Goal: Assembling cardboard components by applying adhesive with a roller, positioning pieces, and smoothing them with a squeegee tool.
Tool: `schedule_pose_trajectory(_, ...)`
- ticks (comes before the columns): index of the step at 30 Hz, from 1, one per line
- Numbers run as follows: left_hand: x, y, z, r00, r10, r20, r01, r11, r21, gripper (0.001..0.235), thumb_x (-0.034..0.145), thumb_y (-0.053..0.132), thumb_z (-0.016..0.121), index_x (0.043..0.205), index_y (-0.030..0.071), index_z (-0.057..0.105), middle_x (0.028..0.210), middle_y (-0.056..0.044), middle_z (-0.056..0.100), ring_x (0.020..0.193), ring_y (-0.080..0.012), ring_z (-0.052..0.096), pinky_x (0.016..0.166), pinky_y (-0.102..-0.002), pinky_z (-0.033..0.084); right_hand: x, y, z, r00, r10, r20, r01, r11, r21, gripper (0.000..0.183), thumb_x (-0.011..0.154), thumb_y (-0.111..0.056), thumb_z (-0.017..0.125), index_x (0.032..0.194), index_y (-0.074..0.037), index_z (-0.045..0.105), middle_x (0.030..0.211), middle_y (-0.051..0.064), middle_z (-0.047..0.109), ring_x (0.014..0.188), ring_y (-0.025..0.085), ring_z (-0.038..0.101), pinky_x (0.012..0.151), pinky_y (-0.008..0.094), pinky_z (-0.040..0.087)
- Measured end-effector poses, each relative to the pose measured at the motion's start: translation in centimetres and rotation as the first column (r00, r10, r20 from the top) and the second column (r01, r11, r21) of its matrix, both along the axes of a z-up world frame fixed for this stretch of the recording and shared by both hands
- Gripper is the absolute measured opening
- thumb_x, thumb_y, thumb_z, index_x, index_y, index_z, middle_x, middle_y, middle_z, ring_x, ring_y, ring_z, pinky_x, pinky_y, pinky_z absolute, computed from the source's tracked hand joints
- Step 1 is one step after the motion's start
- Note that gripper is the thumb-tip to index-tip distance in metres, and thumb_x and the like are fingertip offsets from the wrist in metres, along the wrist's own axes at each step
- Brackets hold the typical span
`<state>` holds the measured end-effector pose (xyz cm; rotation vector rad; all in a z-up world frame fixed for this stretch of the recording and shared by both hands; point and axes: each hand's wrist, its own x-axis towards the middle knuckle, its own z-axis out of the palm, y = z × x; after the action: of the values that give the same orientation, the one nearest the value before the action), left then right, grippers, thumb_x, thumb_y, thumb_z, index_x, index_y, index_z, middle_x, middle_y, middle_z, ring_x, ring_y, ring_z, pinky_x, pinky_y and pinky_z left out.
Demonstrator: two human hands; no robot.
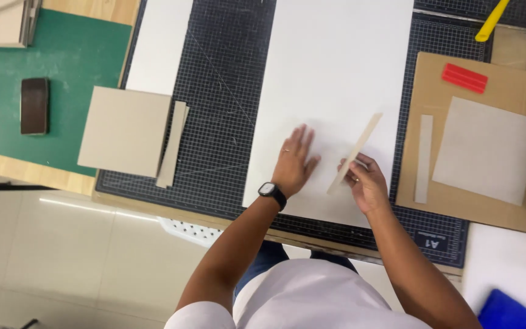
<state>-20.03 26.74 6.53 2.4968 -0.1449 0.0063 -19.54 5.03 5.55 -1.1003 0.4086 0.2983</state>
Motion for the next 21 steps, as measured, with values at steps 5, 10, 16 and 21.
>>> schedule_pose_trajectory(5,3.0,10.0,2.9,0.948,-0.193,-0.254,0.283,0.877,0.389,0.079,0.104,0.062,0.042,0.166,0.018,0.021,0.174,-0.009,0.015,0.160,-0.0294,0.009,0.132,-0.048,0.008,0.0,0.7,-0.7,0.999,-0.051,-0.013,0.051,0.998,-0.048,0.035,0.090,-0.010,0.077,0.121,-0.019,0.064,0.109,0.012,0.076,0.094,0.020,0.076,0.087,0.028,0.062)
schedule_pose_trajectory(10,4.7,15.9,1.3,0.940,0.306,-0.152,-0.175,0.813,0.555,0.081,0.109,0.063,0.023,0.167,0.009,0.008,0.174,-0.016,-0.001,0.160,-0.0335,-0.005,0.131,-0.051,-0.003,0.0,1.7,0.2,0.997,-0.071,0.003,0.071,0.990,-0.121,0.038,0.090,-0.010,0.078,0.124,-0.016,0.064,0.110,0.014,0.076,0.092,0.020,0.077,0.085,0.028,0.063)
schedule_pose_trajectory(16,5.9,18.2,1.5,0.933,-0.192,-0.304,0.310,0.857,0.410,0.082,0.099,0.062,0.049,0.164,0.017,0.027,0.171,-0.013,0.024,0.159,-0.0313,0.019,0.131,-0.049,0.010,-0.3,2.9,1.3,0.996,-0.089,-0.010,0.085,0.978,-0.193,0.038,0.089,-0.011,0.078,0.124,-0.015,0.063,0.107,0.010,0.076,0.089,0.015,0.076,0.081,0.025,0.064)
schedule_pose_trajectory(21,7.7,20.6,-0.8,0.958,0.255,0.132,-0.286,0.889,0.356,0.058,0.110,0.038,0.055,0.161,0.014,0.039,0.171,-0.014,0.019,0.158,-0.0359,0.011,0.128,-0.055,0.012,-1.9,7.6,4.4,0.999,0.022,-0.028,-0.033,0.862,-0.505,0.048,0.086,-0.010,0.084,0.129,-0.007,0.065,0.109,0.019,0.072,0.091,0.028,0.074,0.074,0.039,0.064)
